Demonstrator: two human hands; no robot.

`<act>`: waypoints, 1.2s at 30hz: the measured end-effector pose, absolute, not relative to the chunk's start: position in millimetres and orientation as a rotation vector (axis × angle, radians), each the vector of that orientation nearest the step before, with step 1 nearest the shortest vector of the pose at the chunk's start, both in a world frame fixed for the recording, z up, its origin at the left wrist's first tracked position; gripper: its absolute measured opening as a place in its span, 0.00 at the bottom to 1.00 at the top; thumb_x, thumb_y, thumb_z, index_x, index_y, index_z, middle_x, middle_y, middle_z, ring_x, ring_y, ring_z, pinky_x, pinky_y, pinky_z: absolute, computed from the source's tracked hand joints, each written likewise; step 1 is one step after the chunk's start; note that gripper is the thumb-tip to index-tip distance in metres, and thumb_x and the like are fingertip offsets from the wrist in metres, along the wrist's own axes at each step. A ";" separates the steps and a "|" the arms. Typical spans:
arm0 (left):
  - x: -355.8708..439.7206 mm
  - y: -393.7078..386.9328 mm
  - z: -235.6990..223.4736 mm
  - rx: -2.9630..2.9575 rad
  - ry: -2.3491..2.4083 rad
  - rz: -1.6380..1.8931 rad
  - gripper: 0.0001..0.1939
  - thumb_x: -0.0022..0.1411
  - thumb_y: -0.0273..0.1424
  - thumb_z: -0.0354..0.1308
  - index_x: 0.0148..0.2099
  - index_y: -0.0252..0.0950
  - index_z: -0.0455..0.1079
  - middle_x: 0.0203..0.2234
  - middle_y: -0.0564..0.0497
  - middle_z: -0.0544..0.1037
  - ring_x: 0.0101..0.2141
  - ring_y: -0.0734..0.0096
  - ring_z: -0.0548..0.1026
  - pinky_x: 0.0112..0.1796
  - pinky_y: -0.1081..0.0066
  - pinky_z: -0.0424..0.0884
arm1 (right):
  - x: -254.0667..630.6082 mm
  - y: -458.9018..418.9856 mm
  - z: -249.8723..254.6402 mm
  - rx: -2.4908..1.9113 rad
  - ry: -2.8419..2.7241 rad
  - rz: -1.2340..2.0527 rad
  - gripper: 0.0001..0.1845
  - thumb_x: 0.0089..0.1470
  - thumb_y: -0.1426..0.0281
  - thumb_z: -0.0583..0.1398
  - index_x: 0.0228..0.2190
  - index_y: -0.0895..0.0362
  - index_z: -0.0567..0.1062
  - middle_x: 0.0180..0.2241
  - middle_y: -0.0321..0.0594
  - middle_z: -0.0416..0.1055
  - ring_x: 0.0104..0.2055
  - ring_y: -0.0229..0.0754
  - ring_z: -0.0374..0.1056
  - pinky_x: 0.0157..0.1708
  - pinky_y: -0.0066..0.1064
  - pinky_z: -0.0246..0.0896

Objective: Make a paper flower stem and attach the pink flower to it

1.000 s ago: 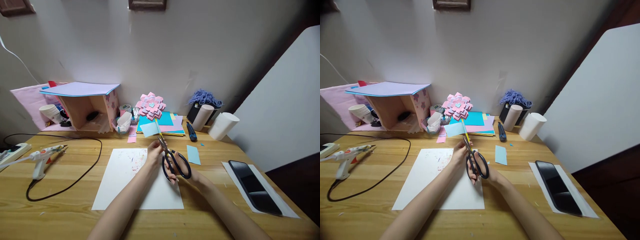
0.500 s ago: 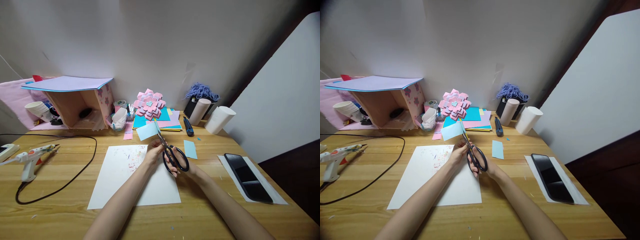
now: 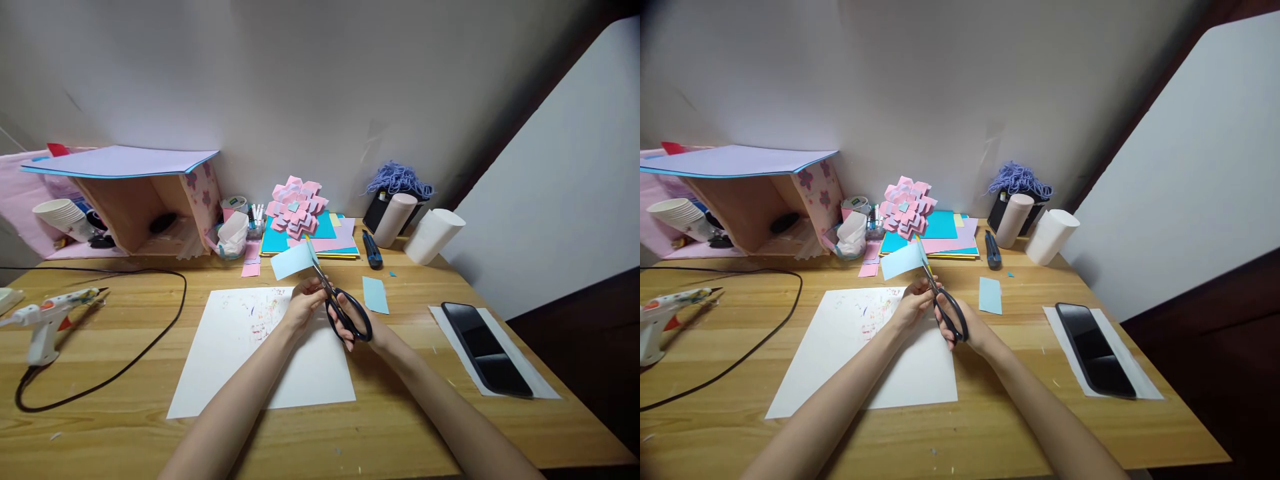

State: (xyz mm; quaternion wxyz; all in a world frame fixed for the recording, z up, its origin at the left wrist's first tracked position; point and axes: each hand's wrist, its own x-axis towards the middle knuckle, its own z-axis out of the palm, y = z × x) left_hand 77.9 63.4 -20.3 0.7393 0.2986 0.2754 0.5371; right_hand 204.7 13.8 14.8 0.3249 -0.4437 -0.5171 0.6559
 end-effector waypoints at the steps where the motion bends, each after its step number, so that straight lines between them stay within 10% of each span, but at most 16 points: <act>1: 77.5 63.3 -19.7 0.668 0.599 1.170 0.17 0.36 0.28 0.71 0.33 0.35 0.73 0.31 0.50 0.78 0.35 0.70 0.75 0.41 0.71 0.67 | 204.7 13.5 14.3 -1.171 -1.352 1.718 0.33 0.43 0.38 0.48 0.25 0.56 0.62 0.09 0.26 0.56 0.09 0.30 0.52 0.10 0.23 0.55; 36: 80.4 60.4 -15.6 0.629 0.629 1.160 0.19 0.35 0.24 0.71 0.34 0.33 0.72 0.26 0.52 0.78 0.31 0.74 0.75 0.37 0.73 0.69 | 203.8 5.8 20.0 -1.227 -1.351 1.688 0.29 0.45 0.41 0.52 0.26 0.56 0.61 0.10 0.25 0.57 0.09 0.30 0.53 0.09 0.23 0.55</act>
